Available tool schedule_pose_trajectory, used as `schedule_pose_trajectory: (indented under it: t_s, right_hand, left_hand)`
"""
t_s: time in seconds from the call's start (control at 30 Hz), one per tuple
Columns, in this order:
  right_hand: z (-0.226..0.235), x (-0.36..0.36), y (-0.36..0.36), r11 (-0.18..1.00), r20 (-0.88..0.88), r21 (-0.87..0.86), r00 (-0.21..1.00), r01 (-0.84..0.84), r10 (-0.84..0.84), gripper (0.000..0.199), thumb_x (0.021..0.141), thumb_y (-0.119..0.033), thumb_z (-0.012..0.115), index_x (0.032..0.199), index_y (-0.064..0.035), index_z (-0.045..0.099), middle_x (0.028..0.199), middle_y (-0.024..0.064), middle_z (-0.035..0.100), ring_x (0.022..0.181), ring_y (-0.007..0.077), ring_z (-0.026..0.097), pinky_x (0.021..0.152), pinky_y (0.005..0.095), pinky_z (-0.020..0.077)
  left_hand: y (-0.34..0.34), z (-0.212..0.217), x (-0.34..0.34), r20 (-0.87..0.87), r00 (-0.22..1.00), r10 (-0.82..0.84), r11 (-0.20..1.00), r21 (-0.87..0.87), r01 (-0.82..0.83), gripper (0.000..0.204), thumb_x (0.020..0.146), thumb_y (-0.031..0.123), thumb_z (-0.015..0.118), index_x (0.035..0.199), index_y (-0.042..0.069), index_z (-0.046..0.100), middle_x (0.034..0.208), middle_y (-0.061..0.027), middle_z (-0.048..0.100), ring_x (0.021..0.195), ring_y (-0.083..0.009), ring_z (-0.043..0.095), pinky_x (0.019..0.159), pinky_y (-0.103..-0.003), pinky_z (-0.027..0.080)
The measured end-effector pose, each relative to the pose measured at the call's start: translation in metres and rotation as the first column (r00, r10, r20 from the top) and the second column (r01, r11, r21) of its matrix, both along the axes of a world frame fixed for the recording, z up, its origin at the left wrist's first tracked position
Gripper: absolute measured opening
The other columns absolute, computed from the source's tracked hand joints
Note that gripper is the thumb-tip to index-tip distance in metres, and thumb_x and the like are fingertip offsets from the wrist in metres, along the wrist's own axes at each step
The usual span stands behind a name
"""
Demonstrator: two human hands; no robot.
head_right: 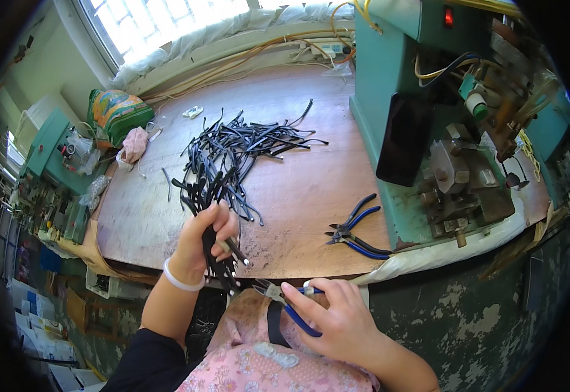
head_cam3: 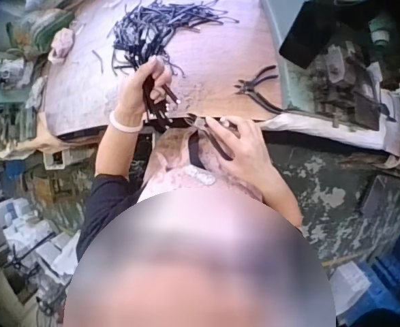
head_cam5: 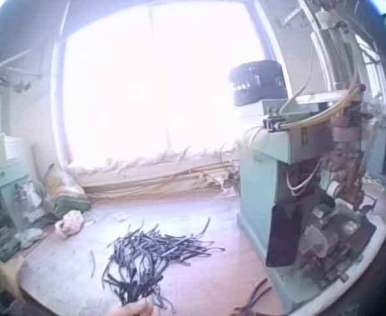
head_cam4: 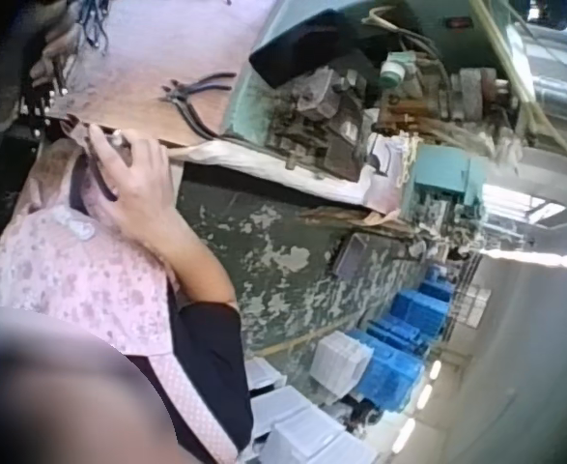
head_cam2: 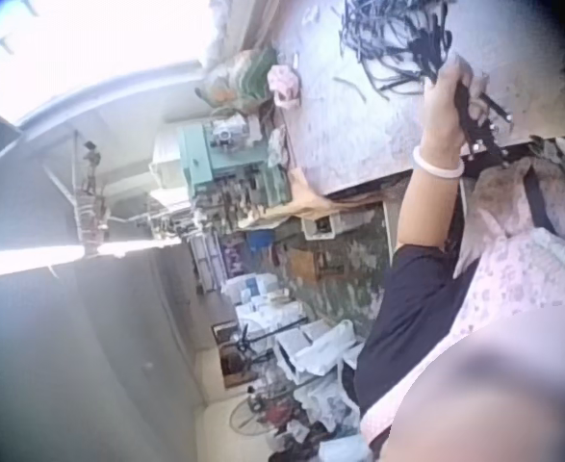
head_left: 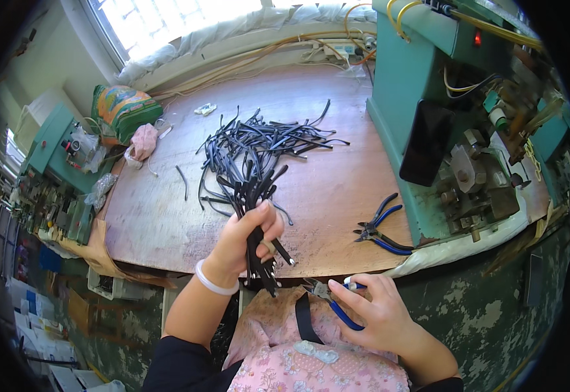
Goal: The person repeatedly picks up black cables from a pile on a wooden table and uses pliers to cut off the ends. The cut pieces are dropped back onto the table. The person continues this process throughout the clip.
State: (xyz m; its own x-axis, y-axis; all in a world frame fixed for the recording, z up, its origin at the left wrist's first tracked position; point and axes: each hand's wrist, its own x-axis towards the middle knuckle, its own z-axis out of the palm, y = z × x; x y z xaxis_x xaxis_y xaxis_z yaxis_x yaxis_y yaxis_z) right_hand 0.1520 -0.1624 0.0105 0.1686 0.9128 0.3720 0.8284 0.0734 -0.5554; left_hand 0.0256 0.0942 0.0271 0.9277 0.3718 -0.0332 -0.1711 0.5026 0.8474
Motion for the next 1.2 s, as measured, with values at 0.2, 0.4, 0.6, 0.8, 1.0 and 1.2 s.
schedule_pose_trajectory:
  t_s: [0.2, 0.4, 0.6, 0.8, 1.0, 1.2]
  right_hand:
    - [0.014, -0.004, 0.007, 1.000, 0.175, 0.019, 0.984, -0.023, 0.019, 0.061, 0.070, -0.024, 0.078, 0.130, -0.0220, 0.064, 0.111, 0.0090, 0.054, 0.099, 0.0258, 0.053, 0.084, 0.0384, 0.0405]
    - [0.017, 0.002, 0.006, 0.996, 0.225, 0.003, 0.970, -0.090, 0.087, 0.063, 0.069, -0.023, 0.078, 0.130, -0.0223, 0.064, 0.105, 0.0066, 0.053, 0.094, 0.0237, 0.053, 0.081, 0.0376, 0.0412]
    - [0.021, 0.005, -0.001, 0.987, -0.004, -0.132, 0.996, -0.088, 0.088, 0.066, 0.067, -0.016, 0.077, 0.131, -0.0217, 0.064, 0.098, 0.0062, 0.050, 0.084, 0.0222, 0.054, 0.074, 0.0359, 0.0434]
    - [0.028, -0.001, 0.003, 0.998, -0.053, -0.008, 0.997, -0.063, 0.063, 0.065, 0.069, -0.016, 0.076, 0.132, -0.0216, 0.064, 0.097, 0.0073, 0.050, 0.084, 0.0237, 0.055, 0.075, 0.0373, 0.0441]
    - [0.025, 0.002, 0.000, 0.997, 0.056, -0.034, 0.995, -0.075, 0.077, 0.068, 0.061, -0.014, 0.081, 0.127, -0.0158, 0.066, 0.099, 0.0089, 0.054, 0.079, 0.0252, 0.058, 0.071, 0.0348, 0.0494]
    - [0.020, -0.002, -0.002, 0.993, -0.080, -0.011, 0.990, -0.119, 0.118, 0.059, 0.074, -0.020, 0.078, 0.131, -0.0192, 0.064, 0.092, 0.0076, 0.053, 0.076, 0.0222, 0.057, 0.067, 0.0337, 0.0487]
  left_hand:
    - [-0.017, 0.001, -0.011, 0.009, 0.989, -0.148, 0.987, -0.053, 0.149, 0.035, 0.101, 0.033, 0.051, 0.075, 0.010, 0.045, 0.064, -0.0026, 0.049, 0.040, -0.0054, 0.040, 0.037, -0.020, 0.036]
    - [-0.017, 0.003, -0.012, 0.008, 0.969, -0.248, 0.966, -0.073, 0.248, 0.035, 0.101, 0.031, 0.052, 0.074, 0.010, 0.044, 0.062, -0.0026, 0.048, 0.041, -0.0050, 0.040, 0.037, -0.020, 0.035]
    - [-0.049, -0.010, -0.034, 0.299, 0.944, 0.142, 0.962, 0.185, -0.203, 0.031, 0.102, 0.025, 0.049, 0.076, 0.010, 0.041, 0.063, -0.0060, 0.049, 0.047, -0.0103, 0.043, 0.044, -0.023, 0.038]
    - [-0.082, -0.012, -0.039, 0.498, 0.822, 0.276, 0.763, 0.406, -0.503, 0.033, 0.104, 0.034, 0.048, 0.080, 0.012, 0.039, 0.063, -0.0016, 0.046, 0.047, -0.0120, 0.042, 0.047, -0.027, 0.045]
    - [-0.080, -0.006, -0.042, 0.426, 0.855, 0.296, 0.836, 0.317, -0.448, 0.032, 0.104, 0.030, 0.047, 0.079, 0.012, 0.039, 0.063, -0.0022, 0.047, 0.045, -0.0120, 0.043, 0.042, -0.026, 0.043]
    - [-0.032, -0.017, -0.031, 0.334, 0.929, 0.159, 0.982, 0.044, -0.184, 0.032, 0.100, 0.031, 0.056, 0.081, 0.006, 0.050, 0.096, -0.0104, 0.056, 0.070, -0.0124, 0.058, 0.051, -0.028, 0.048]
